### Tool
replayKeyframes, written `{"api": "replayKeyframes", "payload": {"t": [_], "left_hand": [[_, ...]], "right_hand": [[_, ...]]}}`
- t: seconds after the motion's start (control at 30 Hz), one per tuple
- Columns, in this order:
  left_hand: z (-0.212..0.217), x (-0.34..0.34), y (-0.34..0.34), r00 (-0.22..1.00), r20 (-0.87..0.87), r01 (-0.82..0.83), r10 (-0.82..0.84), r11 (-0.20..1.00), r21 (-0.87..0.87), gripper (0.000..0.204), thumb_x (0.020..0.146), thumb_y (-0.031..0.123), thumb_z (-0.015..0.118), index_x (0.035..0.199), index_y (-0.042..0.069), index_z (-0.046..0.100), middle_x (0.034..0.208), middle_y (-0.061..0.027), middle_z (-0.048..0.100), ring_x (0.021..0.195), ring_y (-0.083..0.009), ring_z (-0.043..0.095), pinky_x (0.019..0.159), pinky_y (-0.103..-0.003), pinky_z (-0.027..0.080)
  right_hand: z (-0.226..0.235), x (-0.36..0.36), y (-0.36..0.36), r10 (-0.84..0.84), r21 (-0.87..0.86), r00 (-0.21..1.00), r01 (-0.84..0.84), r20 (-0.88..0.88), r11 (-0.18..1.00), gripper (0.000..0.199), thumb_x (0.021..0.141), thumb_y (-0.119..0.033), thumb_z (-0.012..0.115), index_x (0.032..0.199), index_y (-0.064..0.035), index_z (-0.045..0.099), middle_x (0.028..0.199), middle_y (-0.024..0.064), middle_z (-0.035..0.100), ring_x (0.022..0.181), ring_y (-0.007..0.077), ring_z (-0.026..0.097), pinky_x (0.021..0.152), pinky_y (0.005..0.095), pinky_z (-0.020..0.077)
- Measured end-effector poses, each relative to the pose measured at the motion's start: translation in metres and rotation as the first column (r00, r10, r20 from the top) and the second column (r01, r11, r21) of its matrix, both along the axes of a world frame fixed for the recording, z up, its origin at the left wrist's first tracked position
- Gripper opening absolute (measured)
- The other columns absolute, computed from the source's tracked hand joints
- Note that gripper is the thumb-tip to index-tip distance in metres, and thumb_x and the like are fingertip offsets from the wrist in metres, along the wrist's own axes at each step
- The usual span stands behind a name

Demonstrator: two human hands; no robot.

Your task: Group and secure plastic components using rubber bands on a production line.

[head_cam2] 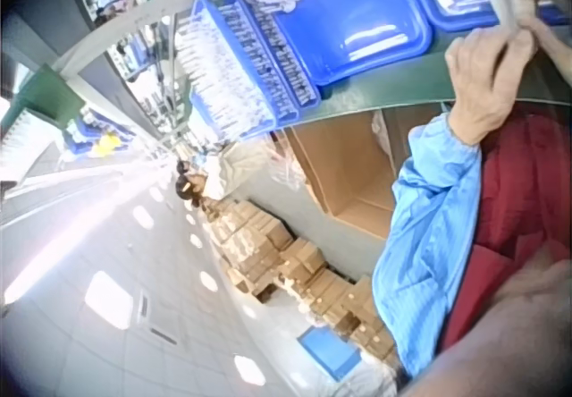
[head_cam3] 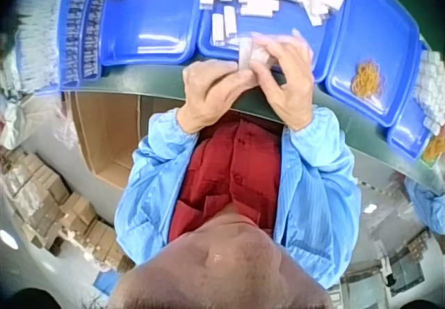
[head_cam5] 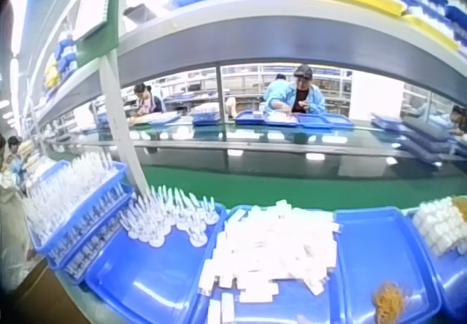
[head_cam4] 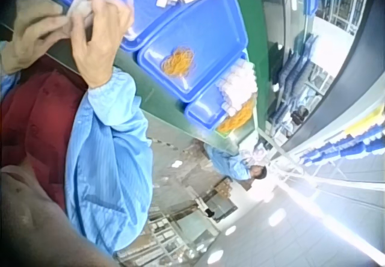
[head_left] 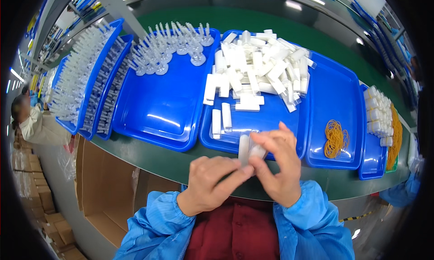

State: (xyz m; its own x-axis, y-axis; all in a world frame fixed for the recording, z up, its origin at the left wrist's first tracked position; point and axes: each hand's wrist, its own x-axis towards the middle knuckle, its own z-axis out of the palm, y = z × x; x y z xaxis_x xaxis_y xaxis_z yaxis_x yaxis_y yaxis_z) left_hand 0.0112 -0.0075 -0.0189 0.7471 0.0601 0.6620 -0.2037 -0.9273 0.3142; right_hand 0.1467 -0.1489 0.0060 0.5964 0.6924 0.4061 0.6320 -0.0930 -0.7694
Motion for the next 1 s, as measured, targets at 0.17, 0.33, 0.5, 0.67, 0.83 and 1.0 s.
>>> {"api": "replayKeyframes", "payload": {"t": [0.17, 0.33, 0.5, 0.67, 0.83, 1.0], "left_hand": [[0.016, 0.008, -0.005, 0.972, -0.132, 0.027, -0.192, 0.654, -0.756, 0.116, 0.070, 0.029, 0.095, 0.156, 0.000, 0.022, 0.153, -0.0207, 0.030, 0.131, -0.0326, 0.051, 0.107, -0.044, 0.045], [0.021, 0.023, -0.005, 0.630, -0.137, -0.397, -0.764, -0.166, -0.903, 0.050, 0.096, 0.021, 0.071, 0.136, 0.001, 0.047, 0.117, -0.0059, 0.059, 0.105, -0.0141, 0.061, 0.091, -0.030, 0.052], [0.016, 0.024, -0.028, 0.642, -0.167, -0.434, -0.749, -0.175, -0.884, 0.045, 0.099, 0.017, 0.066, 0.137, 0.002, 0.049, 0.121, -0.0062, 0.060, 0.112, -0.0129, 0.059, 0.094, -0.030, 0.051], [0.017, 0.025, -0.042, 0.625, 0.030, -0.499, -0.780, -0.429, -0.753, 0.049, 0.098, 0.014, 0.067, 0.140, 0.000, 0.048, 0.129, -0.0094, 0.059, 0.120, -0.0188, 0.059, 0.100, -0.035, 0.051], [0.008, 0.027, -0.049, 0.633, -0.114, -0.486, -0.766, -0.278, -0.828, 0.029, 0.094, 0.008, 0.071, 0.118, 0.000, 0.057, 0.099, -0.0078, 0.067, 0.087, -0.0178, 0.069, 0.077, -0.030, 0.057], [0.012, 0.028, -0.045, 0.762, -0.423, -0.407, -0.491, 0.145, -0.902, 0.029, 0.081, 0.001, 0.080, 0.096, 0.004, 0.055, 0.072, -0.0055, 0.061, 0.052, -0.0100, 0.055, 0.046, -0.024, 0.042]], "right_hand": [[-0.001, 0.009, -0.011, 0.023, 0.109, 0.934, 0.017, -0.356, 0.994, 0.038, 0.090, -0.012, 0.073, 0.126, -0.0036, 0.068, 0.108, 0.0084, 0.065, 0.101, 0.0216, 0.057, 0.107, 0.0451, 0.0380], [-0.003, 0.009, -0.019, 0.140, -0.016, 0.985, -0.139, 0.102, 0.990, 0.046, 0.087, -0.018, 0.074, 0.129, -0.0011, 0.064, 0.121, 0.0153, 0.063, 0.114, 0.0334, 0.056, 0.102, 0.0454, 0.0433], [0.010, 0.001, -0.036, 0.250, -0.212, 0.943, -0.204, 0.222, 0.956, 0.079, 0.068, -0.027, 0.083, 0.135, 0.0047, 0.056, 0.130, 0.0163, 0.063, 0.120, 0.0350, 0.060, 0.102, 0.0466, 0.0470], [0.001, -0.002, -0.054, 0.204, -0.101, 0.949, -0.185, 0.239, 0.978, 0.085, 0.062, -0.031, 0.084, 0.134, 0.0037, 0.056, 0.128, 0.0173, 0.064, 0.109, 0.0346, 0.066, 0.096, 0.0460, 0.0532], [0.004, 0.019, -0.085, 0.220, -0.099, 0.973, -0.227, -0.075, 0.969, 0.079, 0.079, -0.040, 0.083, 0.142, -0.0028, 0.052, 0.143, 0.0190, 0.053, 0.129, 0.0372, 0.052, 0.107, 0.0469, 0.0386], [-0.010, 0.087, -0.154, -0.544, -0.082, 0.816, 0.567, 0.196, 0.820, 0.017, 0.088, -0.004, 0.072, 0.105, -0.0050, 0.074, 0.097, 0.0098, 0.071, 0.091, 0.0264, 0.065, 0.079, 0.0347, 0.0506]]}}
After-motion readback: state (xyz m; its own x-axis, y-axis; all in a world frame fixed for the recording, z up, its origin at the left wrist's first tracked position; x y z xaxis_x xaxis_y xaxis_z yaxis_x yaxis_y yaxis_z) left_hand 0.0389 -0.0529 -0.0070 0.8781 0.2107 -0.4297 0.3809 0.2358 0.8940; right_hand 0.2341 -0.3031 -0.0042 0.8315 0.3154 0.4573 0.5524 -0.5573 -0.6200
